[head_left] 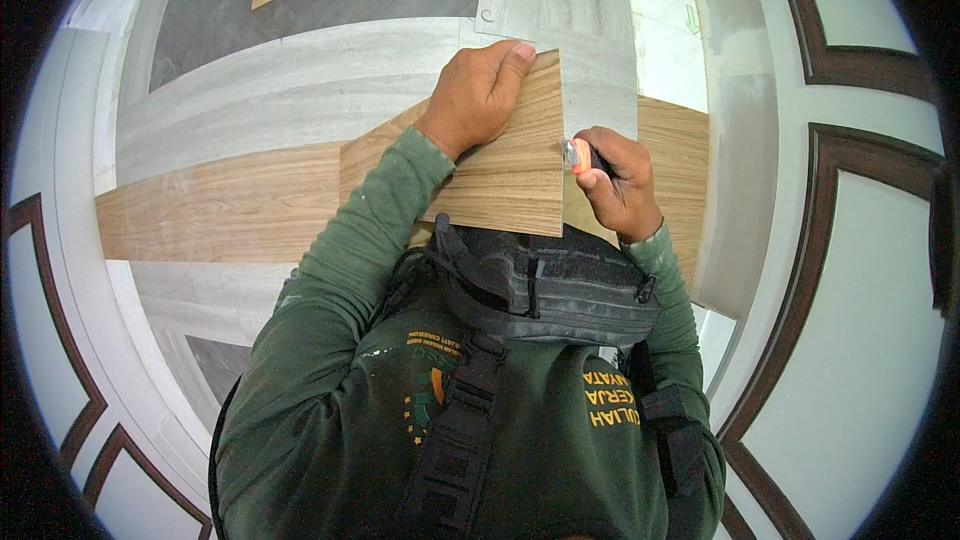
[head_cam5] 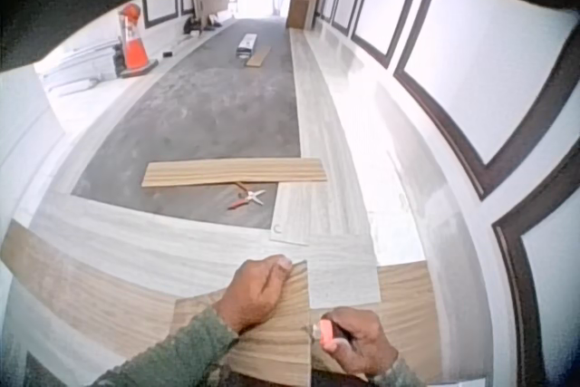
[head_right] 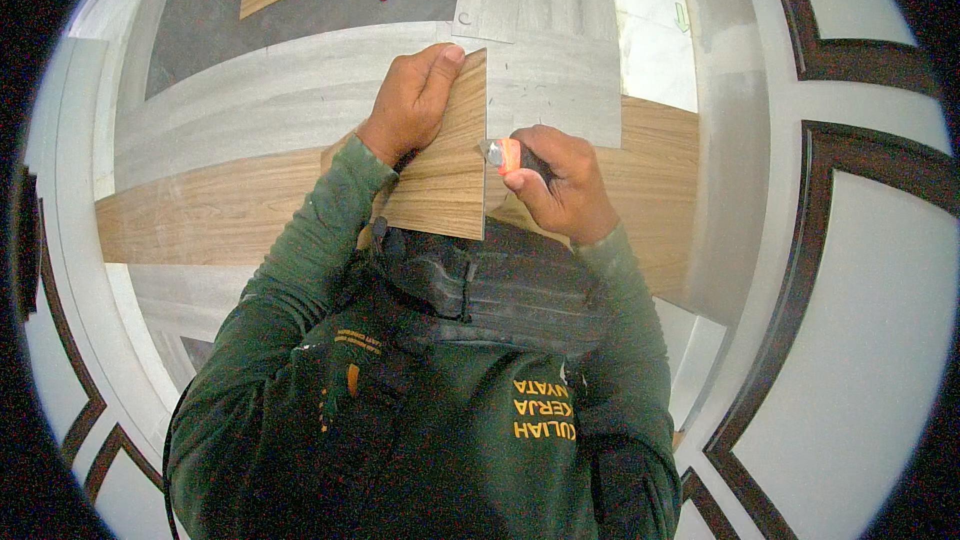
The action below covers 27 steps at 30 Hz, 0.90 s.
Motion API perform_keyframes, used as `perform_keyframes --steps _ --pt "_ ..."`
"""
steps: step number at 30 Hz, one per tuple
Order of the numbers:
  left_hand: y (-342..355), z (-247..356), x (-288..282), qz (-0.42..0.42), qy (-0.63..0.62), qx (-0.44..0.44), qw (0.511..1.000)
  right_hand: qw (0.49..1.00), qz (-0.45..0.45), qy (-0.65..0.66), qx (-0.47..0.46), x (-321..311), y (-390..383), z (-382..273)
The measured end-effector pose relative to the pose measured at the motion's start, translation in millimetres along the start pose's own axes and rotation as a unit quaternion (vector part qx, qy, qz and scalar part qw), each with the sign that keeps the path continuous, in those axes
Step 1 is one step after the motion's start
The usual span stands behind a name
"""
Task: The person cuts a vinyl flooring plank using a utility knife and fits it into place on the floor, pressing it down by hand.
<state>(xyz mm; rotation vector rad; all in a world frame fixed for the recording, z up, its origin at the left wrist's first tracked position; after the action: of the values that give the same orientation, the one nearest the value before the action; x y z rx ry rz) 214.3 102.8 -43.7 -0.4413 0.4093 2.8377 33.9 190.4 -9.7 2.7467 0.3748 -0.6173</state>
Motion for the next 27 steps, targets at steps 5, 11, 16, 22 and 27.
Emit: perform_keyframes --steps 5,11,16,22,27 --pt "1.6 -1.8 1.4 -0.004 0.014 -0.002 1.000 1.000 -0.009 -0.008 0.003 -2.1 5.7 0.7" --pt "1.8 0.0 3.8 0.008 0.016 0.008 1.000 0.999 0.012 -0.018 0.027 -3.2 11.1 6.4" --pt "-0.8 0.9 10.1 -0.021 0.004 -0.006 1.000 0.998 0.007 0.012 0.066 -5.2 14.1 16.2" --pt "1.6 -0.8 8.7 -0.001 0.016 -0.002 1.000 1.000 -0.015 0.022 0.013 -3.8 4.6 6.2" --pt "0.8 -1.7 13.4 -0.022 0.002 -0.018 1.000 0.999 -0.023 0.013 0.046 -7.2 2.6 13.2"
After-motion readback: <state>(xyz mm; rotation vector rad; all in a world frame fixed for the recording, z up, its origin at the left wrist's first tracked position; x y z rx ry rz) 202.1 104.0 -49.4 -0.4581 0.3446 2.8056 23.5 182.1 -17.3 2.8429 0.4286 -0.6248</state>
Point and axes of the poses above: each hand's wrist, its own y-axis towards the middle knuckle, its own x-axis out of the palm, z = x × y, the point moved 4 cm from there along y, towards the middle knuckle, and after that the axes turned 2 degrees about x, right-handed, at the moved point
